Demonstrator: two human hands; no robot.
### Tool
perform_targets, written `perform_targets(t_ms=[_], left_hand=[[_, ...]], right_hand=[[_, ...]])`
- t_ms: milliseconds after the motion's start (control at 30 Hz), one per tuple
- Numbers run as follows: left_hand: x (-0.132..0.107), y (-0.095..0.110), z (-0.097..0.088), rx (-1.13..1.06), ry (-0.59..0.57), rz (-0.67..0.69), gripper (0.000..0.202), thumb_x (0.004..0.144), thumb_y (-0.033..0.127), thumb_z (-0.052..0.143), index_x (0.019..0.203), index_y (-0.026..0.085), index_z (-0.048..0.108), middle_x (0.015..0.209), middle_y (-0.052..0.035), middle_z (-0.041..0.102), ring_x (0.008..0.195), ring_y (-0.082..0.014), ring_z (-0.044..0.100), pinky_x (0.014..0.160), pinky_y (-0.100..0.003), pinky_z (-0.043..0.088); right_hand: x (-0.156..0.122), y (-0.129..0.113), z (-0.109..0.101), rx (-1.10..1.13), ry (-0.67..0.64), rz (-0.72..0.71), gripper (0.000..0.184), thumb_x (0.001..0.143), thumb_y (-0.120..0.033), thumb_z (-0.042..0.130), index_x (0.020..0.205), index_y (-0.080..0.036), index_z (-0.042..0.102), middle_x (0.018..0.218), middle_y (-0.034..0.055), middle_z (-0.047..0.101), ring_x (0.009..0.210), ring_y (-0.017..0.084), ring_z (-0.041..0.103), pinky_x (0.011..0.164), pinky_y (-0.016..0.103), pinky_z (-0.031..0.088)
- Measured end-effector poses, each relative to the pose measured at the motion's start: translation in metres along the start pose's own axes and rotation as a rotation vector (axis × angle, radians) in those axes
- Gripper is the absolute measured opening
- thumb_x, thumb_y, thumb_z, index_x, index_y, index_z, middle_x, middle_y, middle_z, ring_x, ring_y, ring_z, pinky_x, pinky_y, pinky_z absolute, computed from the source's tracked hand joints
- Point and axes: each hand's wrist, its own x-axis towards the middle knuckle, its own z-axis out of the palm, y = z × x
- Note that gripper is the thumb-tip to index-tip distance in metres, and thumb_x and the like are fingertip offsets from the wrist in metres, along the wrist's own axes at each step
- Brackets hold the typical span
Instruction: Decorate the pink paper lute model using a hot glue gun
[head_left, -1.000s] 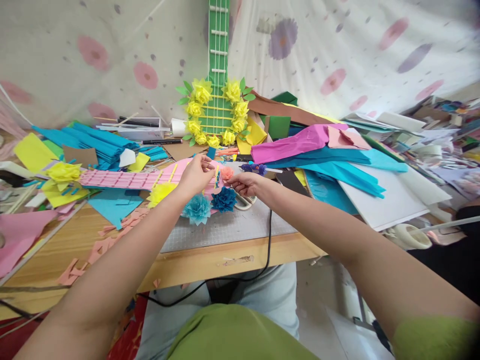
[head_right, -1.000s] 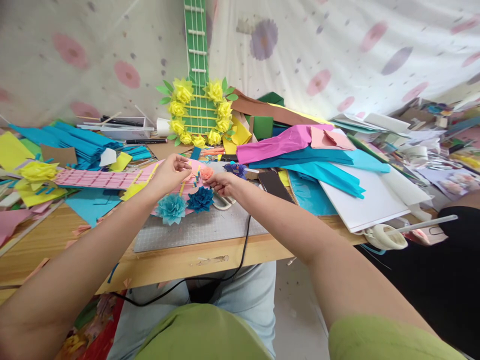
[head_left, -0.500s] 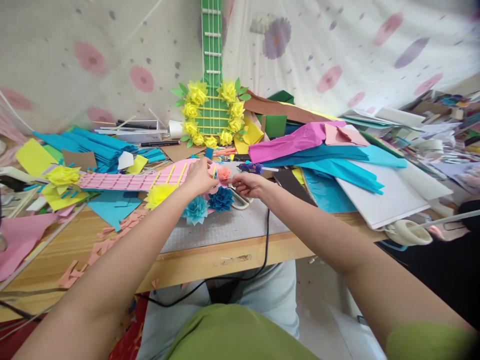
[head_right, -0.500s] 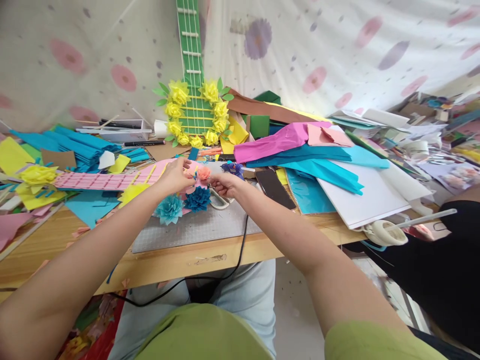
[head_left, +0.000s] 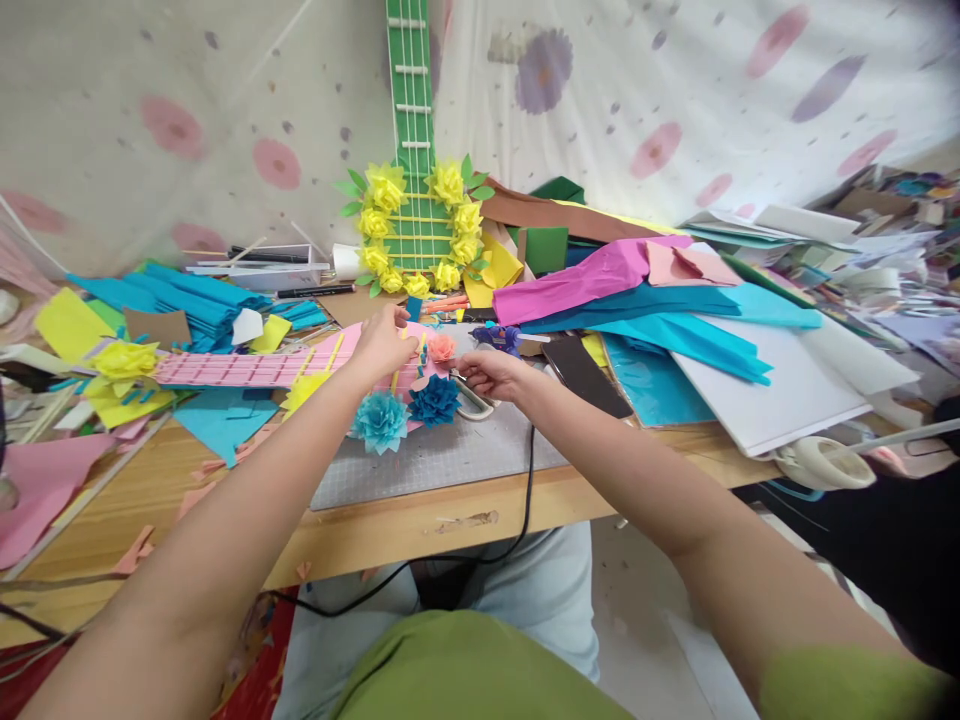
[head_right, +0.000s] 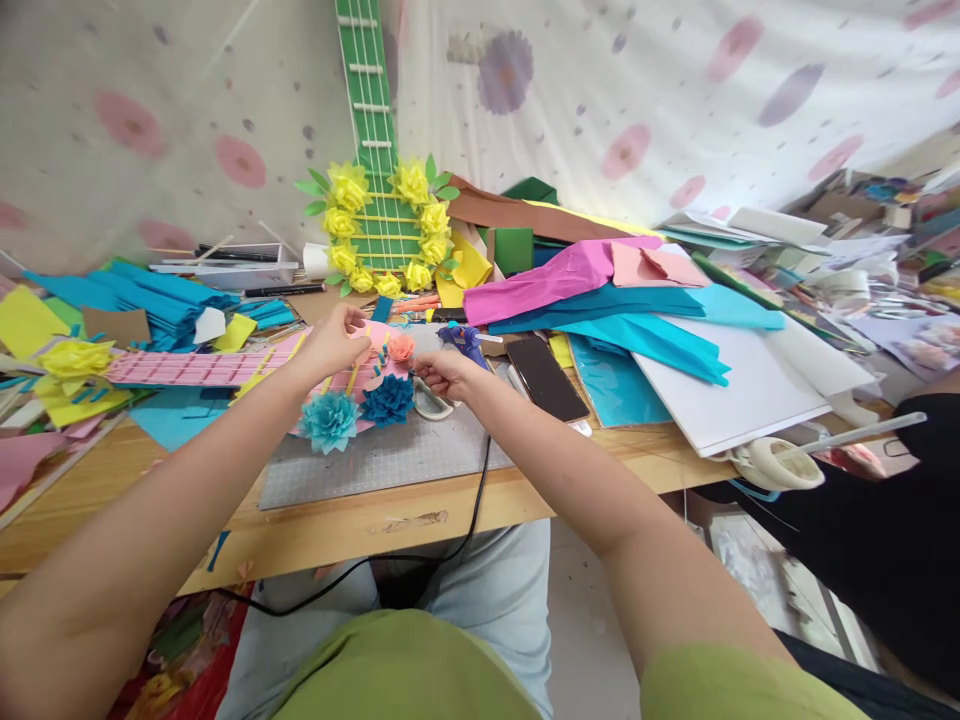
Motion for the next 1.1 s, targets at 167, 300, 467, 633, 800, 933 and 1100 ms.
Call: perform_targets(t_ms=[167,300,467,633,800,933,1100], left_hand=[[-0.003,-0.009,-0.008,-0.033,0.043,-0.006,0.037,0.06,0.017,0.056,0.097,0.02,0.049,0.104,-0.0068,0.058,0.1,-0.0224,0.053,0.089,-0.039,0.042],[-0.007,-0.012,-0.013,-0.026,0.047,-0.014,0.037,0.061,0.019,0.056,0.097,0.021,0.05,0.101,-0.0058,0.058,0.098,-0.0216,0.054,0.088,-0.038,0.043],[-0.012,-0.01,-0.018,-0.033,0.067,-0.021,0.035,0.061,0.017,0.056,0.095,0.02,0.05,0.1,-0.0077,0.06,0.097,-0.0226,0.056,0.087,-0.039,0.044],[-0.017,-0.012,-0.022,-0.039,0.067,-0.018,0.031,0.063,0.018,0.055,0.094,0.02,0.05,0.103,-0.0086,0.06,0.097,-0.0222,0.057,0.086,-0.037,0.044],[-0.02,-0.013,-0.024,-0.027,0.064,-0.013,0.031,0.064,0.018,0.054,0.094,0.019,0.05,0.105,-0.009,0.061,0.098,-0.0227,0.057,0.086,-0.037,0.045],[-0.024,-0.013,-0.024,-0.011,0.058,0.01,0.029,0.064,0.019,0.055,0.093,0.02,0.051,0.106,-0.0075,0.061,0.098,-0.0218,0.057,0.085,-0.036,0.045],[-0.033,-0.007,-0.024,-0.005,0.007,0.0,0.03,0.066,0.02,0.055,0.096,0.018,0.052,0.097,-0.0045,0.063,0.085,-0.0173,0.058,0.076,-0.031,0.046]], right_hand=[[0.002,0.001,0.0,0.032,0.034,-0.005,0.022,0.08,-0.009,0.051,0.063,-0.017,0.04,0.045,-0.0106,0.024,0.037,0.002,0.012,0.032,0.011,0.011],[-0.003,0.004,0.003,-0.121,0.043,-0.084,0.006,0.078,-0.014,0.054,0.072,-0.016,0.054,0.044,-0.01,0.024,0.037,0.003,0.013,0.033,0.015,0.011],[-0.009,0.015,0.005,-0.827,0.245,-0.433,0.024,0.074,-0.014,0.059,0.095,-0.02,0.069,0.064,0.0015,0.058,0.058,0.012,0.049,0.051,0.02,0.033],[-0.014,0.015,0.001,-1.473,0.29,-0.601,0.037,0.084,-0.023,0.049,0.117,-0.029,0.064,0.105,0.0071,0.068,0.093,0.025,0.059,0.069,0.029,0.037],[-0.009,0.012,0.004,-1.64,0.274,-0.589,0.041,0.089,-0.027,0.041,0.127,-0.03,0.056,0.107,0.0092,0.068,0.091,0.027,0.061,0.068,0.031,0.037],[-0.005,0.014,0.008,-1.696,0.298,-0.589,0.044,0.09,-0.028,0.039,0.131,-0.03,0.052,0.106,0.0104,0.069,0.089,0.027,0.063,0.069,0.032,0.039],[-0.014,0.012,0.01,-1.717,0.313,-0.568,0.047,0.088,-0.024,0.038,0.131,-0.032,0.051,0.11,0.006,0.068,0.092,0.024,0.063,0.071,0.031,0.041]])
